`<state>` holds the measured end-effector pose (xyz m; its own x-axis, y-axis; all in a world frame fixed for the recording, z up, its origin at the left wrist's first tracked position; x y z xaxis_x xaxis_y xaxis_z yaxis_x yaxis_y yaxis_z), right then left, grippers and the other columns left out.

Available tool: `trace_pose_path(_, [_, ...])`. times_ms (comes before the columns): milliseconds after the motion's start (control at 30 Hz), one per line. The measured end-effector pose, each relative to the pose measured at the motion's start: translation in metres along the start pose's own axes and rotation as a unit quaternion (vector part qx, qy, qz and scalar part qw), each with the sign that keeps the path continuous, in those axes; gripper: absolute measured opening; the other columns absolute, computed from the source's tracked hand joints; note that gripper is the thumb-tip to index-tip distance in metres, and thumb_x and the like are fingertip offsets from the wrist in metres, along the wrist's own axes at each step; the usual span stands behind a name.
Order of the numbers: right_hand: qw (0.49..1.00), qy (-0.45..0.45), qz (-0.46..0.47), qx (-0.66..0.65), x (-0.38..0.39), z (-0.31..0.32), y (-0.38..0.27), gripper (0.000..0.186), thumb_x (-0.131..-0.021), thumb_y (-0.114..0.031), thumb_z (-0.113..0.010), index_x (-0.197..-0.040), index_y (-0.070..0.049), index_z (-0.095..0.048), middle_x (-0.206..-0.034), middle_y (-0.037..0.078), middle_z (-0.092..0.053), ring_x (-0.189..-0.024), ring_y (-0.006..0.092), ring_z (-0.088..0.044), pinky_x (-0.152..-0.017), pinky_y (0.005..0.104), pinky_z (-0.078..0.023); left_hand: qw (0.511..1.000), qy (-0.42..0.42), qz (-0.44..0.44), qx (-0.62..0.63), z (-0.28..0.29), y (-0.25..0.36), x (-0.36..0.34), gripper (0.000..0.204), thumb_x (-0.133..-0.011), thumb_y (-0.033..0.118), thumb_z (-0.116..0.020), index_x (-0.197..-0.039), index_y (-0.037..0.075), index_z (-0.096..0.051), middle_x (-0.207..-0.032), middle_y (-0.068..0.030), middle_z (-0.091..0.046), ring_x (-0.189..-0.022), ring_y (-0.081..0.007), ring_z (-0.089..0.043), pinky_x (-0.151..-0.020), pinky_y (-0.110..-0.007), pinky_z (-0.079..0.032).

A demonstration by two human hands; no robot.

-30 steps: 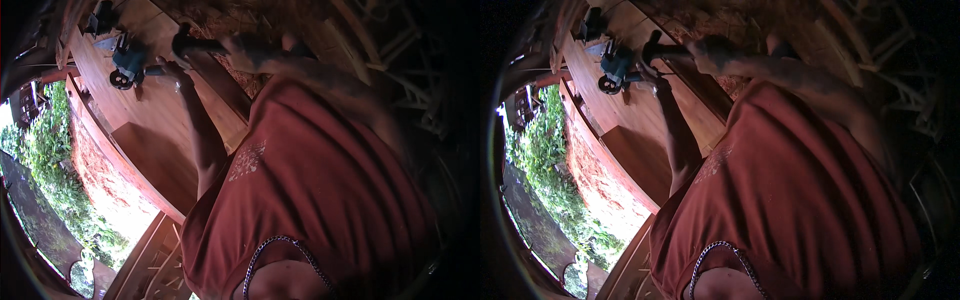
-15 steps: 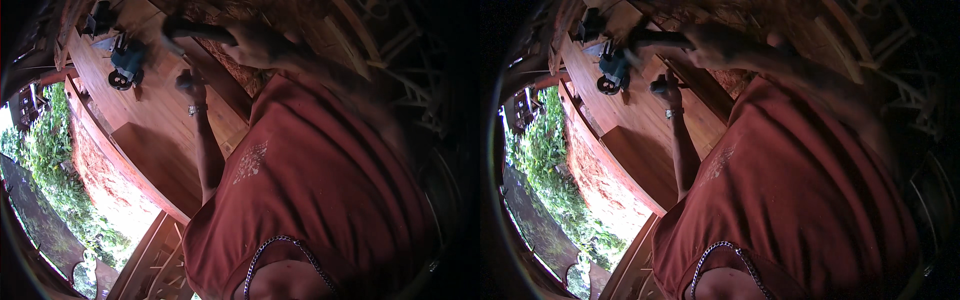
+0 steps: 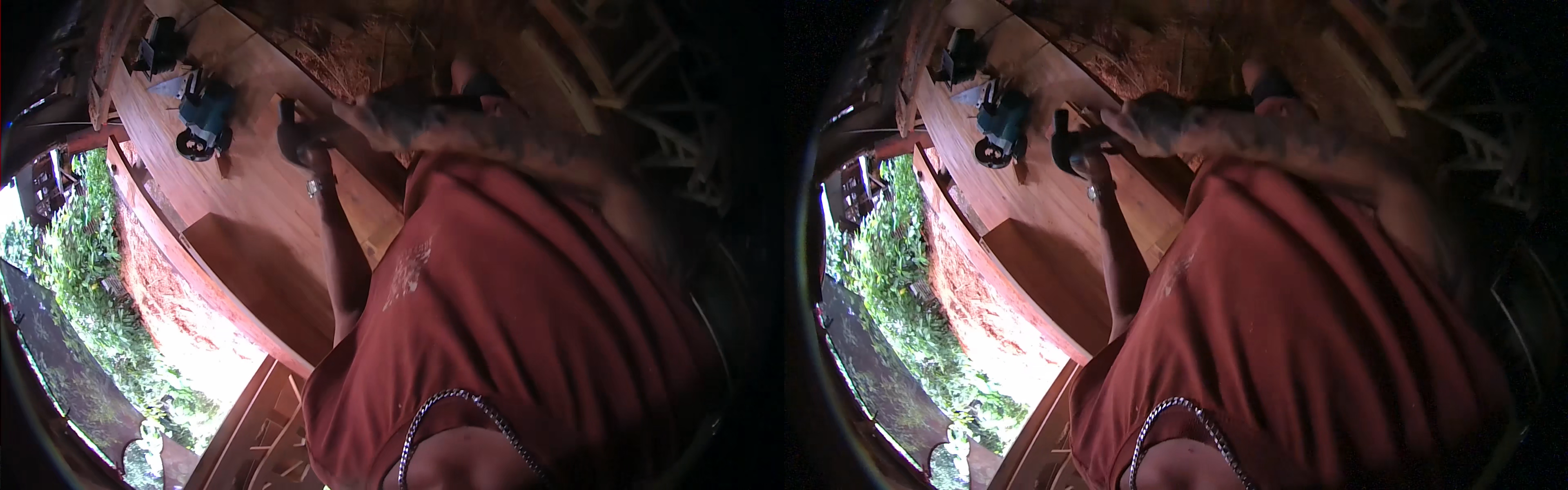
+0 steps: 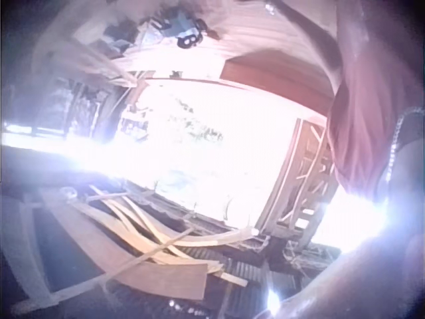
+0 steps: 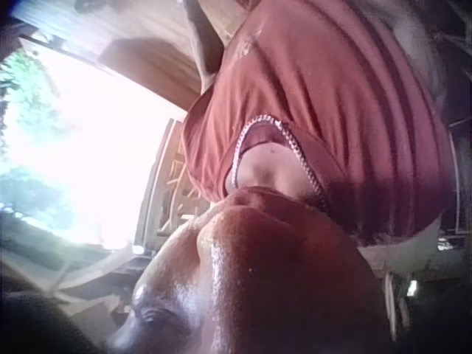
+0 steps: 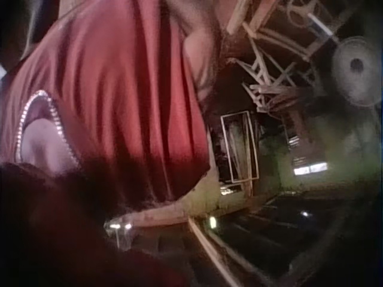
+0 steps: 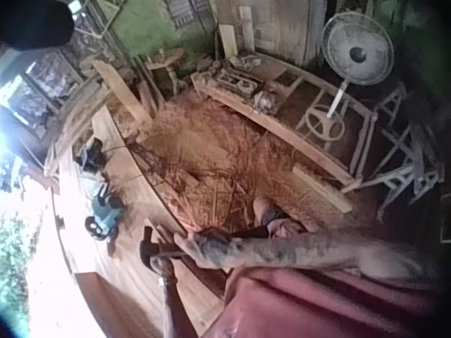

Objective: The person hammers a small nail into a wooden board, then picks up a marking pencil and a square to mark a line on another piece of wood.

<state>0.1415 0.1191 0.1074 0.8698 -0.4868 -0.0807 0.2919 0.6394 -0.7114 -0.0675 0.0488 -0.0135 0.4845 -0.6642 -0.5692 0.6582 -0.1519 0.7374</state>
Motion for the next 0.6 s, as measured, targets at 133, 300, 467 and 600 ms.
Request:
trace_pose_path(133, [0.998,0.007,-0.060,0.000,-0.002,0.023,0.006,0.030,-0.086,-0.012,-0.051,-0.114,-0.004,-0.054,-0.070,0.020,-0.064,-0.067,0.0392,-0.066,-0.060,0.0500,-0.053,0.989,0.066,0.116,0.059,0.016,-0.047,-0.007,0.020,-0.090,0.015,-0.062,-0.079,-0.001,-0.062,-0.076,-0.0040,-0.061,-0.064,-0.0146,-0.053,-0.054,-0.032,-0.039])
trace_pose_path(300, [0.991,0.090,-0.099,-0.010,0.018,0.045,0.046,0.026,-0.086,-0.011,-0.062,-0.111,-0.006,-0.058,-0.077,0.020,-0.067,-0.073,0.0380,-0.069,-0.063,0.0478,-0.053,0.973,0.046,0.203,0.101,-0.011,0.050,-0.045,0.035,-0.092,0.015,-0.065,-0.063,0.004,-0.049,-0.058,-0.0009,-0.054,-0.053,-0.0094,-0.049,-0.048,-0.028,-0.036])
trace_pose_path(467, [0.989,0.096,-0.102,-0.041,0.027,0.066,0.032,0.024,-0.086,-0.012,-0.061,-0.109,-0.006,-0.059,-0.080,0.018,-0.067,-0.075,0.0358,-0.069,-0.064,0.0463,-0.053,0.973,-0.050,0.217,0.066,-0.002,0.048,-0.013,0.030,-0.088,0.014,-0.069,-0.065,0.002,-0.052,-0.056,-0.0031,-0.054,-0.048,-0.0104,-0.049,-0.043,-0.026,-0.036])
trace_pose_path(600, [0.989,0.124,-0.062,-0.054,0.015,0.083,0.008,0.023,-0.085,-0.011,-0.063,-0.107,-0.005,-0.058,-0.079,0.017,-0.063,-0.073,0.0335,-0.067,-0.064,0.0444,-0.052,0.975,-0.051,0.213,0.034,0.002,0.067,0.000,0.029,-0.087,0.011,-0.069,-0.063,-0.001,-0.057,-0.053,-0.0052,-0.056,-0.046,-0.0109,-0.050,-0.043,-0.028,-0.034])
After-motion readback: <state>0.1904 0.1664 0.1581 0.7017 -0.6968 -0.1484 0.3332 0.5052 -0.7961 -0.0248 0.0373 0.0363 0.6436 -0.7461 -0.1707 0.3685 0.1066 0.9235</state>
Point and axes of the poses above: each hand's wrist, its own x-axis away from the middle knuckle, its own z-axis out of the back of the hand, y = z × x, the point moved 9 cm from there along -x, towards the middle knuckle
